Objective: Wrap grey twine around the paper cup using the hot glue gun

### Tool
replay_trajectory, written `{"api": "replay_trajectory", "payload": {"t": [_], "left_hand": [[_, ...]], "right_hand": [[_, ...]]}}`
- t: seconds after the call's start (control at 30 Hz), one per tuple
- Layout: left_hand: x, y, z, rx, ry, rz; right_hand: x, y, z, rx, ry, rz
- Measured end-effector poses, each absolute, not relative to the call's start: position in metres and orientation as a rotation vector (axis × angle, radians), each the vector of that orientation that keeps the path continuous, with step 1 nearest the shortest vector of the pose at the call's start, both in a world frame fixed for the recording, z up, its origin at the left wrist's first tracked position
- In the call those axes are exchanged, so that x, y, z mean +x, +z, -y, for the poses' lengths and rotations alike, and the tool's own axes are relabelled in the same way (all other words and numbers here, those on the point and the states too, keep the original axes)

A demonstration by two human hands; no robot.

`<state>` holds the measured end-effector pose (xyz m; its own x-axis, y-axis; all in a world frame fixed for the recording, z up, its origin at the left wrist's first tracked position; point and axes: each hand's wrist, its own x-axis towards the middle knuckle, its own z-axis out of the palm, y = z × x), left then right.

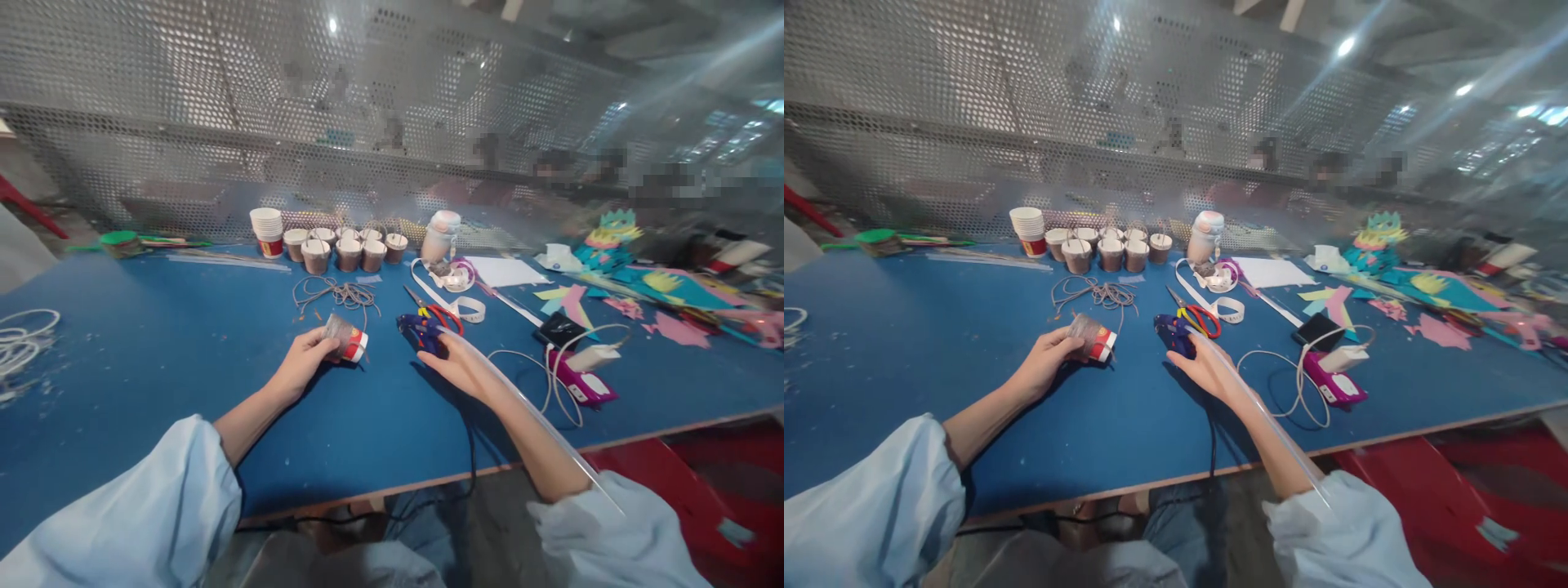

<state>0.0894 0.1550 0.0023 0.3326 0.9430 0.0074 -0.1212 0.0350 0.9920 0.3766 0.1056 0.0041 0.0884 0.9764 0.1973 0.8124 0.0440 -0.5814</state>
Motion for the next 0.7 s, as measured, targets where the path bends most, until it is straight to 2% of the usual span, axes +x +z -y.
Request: {"api": "replay_trajectory", "payload": {"t": [0.27,0.43,0.7], "left_hand": [[0.087,0.007,-0.161,1.336,0.939,-0.9],[0.082,0.009,-0.167,1.405,0.9,-0.902],[0.079,0.009,-0.166,1.47,0.923,-0.949]], "right_hand": [[0.354,0.029,-0.13,-1.732,0.468,1.747],[0.328,0.056,-0.126,-1.511,0.949,1.706],[0.324,0.038,-0.103,-1.612,0.741,1.825]]}}
